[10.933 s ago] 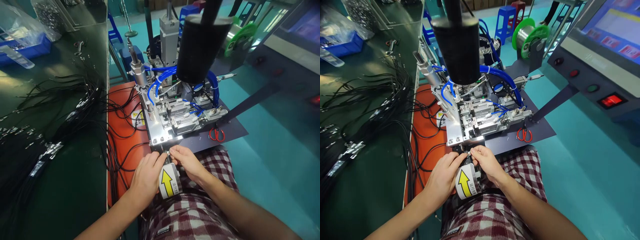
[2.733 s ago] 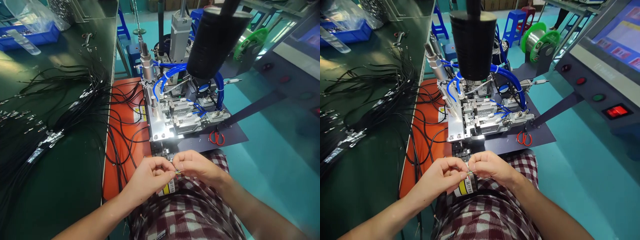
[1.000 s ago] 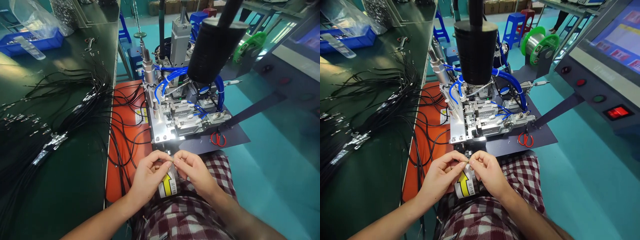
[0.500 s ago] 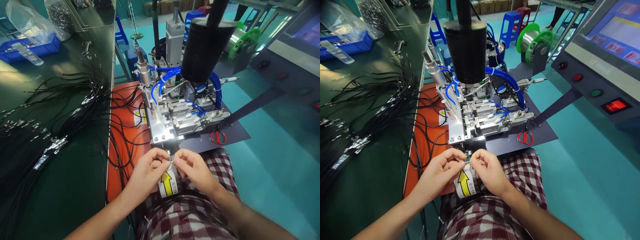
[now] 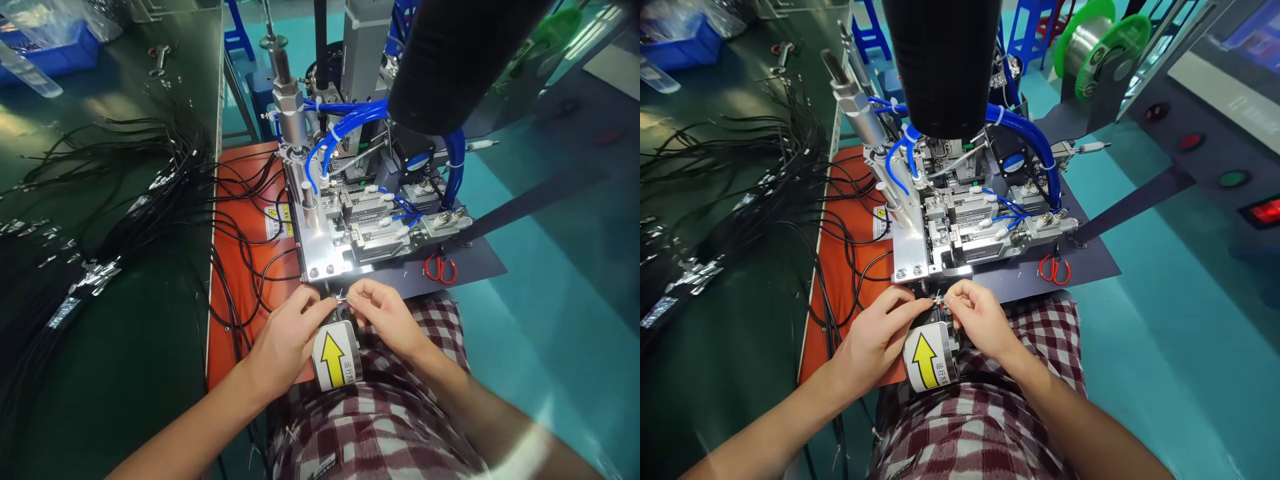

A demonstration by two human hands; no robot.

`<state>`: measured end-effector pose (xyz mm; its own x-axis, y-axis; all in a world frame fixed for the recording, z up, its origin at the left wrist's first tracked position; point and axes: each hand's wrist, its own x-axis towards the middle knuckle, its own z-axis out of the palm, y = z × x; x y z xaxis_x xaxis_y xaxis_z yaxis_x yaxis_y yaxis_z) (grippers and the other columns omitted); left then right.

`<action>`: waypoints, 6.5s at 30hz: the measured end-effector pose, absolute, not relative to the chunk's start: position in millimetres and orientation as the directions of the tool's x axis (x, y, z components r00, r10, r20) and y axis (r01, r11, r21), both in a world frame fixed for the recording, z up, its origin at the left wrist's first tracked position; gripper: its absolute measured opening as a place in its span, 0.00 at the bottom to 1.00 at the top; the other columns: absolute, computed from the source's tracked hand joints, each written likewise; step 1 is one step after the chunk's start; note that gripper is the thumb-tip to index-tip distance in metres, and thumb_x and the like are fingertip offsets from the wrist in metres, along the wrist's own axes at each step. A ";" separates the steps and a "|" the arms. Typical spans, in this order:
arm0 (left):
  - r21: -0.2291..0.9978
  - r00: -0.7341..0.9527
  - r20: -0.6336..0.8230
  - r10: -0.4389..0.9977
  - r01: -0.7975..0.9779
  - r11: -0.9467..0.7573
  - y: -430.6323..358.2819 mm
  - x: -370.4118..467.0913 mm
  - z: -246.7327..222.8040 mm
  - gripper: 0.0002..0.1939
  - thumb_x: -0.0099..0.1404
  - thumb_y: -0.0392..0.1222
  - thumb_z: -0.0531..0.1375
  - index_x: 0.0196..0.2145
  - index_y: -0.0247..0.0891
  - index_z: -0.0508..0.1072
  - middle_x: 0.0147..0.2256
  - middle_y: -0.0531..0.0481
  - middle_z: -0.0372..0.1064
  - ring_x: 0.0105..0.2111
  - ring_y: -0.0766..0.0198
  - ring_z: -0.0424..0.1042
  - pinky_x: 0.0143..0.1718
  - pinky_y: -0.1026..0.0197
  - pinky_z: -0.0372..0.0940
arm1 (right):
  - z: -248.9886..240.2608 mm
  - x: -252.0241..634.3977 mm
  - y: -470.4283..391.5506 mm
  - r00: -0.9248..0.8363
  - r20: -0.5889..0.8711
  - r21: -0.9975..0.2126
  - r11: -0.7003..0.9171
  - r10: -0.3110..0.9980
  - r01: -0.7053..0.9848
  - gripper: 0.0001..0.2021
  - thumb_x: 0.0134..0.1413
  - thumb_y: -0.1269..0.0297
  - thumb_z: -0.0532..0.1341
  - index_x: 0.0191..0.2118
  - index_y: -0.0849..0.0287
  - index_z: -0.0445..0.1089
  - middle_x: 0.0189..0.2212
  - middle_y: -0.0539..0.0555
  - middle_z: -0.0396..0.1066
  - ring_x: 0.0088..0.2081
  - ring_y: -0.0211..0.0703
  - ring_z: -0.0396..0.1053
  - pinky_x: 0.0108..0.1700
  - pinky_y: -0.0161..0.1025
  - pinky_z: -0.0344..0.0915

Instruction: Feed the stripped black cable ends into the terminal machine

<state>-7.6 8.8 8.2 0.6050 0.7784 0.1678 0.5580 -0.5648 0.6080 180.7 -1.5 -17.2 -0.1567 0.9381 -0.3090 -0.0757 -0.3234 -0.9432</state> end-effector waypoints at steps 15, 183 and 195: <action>0.500 0.622 0.187 0.760 0.606 -0.619 8.5 -8.3 3.5 0.17 0.66 0.30 0.47 0.47 0.36 0.71 0.34 0.47 0.62 0.32 0.65 0.67 0.31 0.65 0.67 | -21.8 181.4 -0.5 -0.153 -0.309 -0.950 -0.313 0.939 -0.002 0.13 0.55 0.55 0.60 0.28 0.59 0.64 0.21 0.45 0.60 0.20 0.35 0.58 0.23 0.34 0.55; 0.219 0.672 0.153 0.725 0.692 -0.688 6.0 -2.8 4.2 0.11 0.67 0.31 0.50 0.41 0.32 0.71 0.36 0.43 0.68 0.32 0.58 0.67 0.31 0.58 0.64 | -10.6 173.0 -13.2 -0.045 0.100 -0.810 0.107 0.994 0.576 0.07 0.57 0.68 0.55 0.29 0.58 0.68 0.25 0.51 0.68 0.27 0.39 0.63 0.32 0.37 0.58; 0.152 0.624 -0.063 0.779 0.777 -0.610 -5.6 5.6 22.3 0.18 0.59 0.22 0.51 0.45 0.30 0.71 0.36 0.42 0.66 0.35 0.54 0.65 0.33 0.53 0.65 | -29.1 176.1 -2.5 -0.084 -0.394 -0.902 -0.402 0.915 -0.157 0.17 0.48 0.48 0.63 0.29 0.60 0.68 0.22 0.47 0.65 0.19 0.34 0.58 0.23 0.34 0.53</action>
<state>5.6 -5.6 22.3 0.6241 0.7788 -0.0630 0.7772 -0.6105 0.1525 176.1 -2.5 -29.1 -0.0840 0.9154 -0.3937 -0.1572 -0.4024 -0.9019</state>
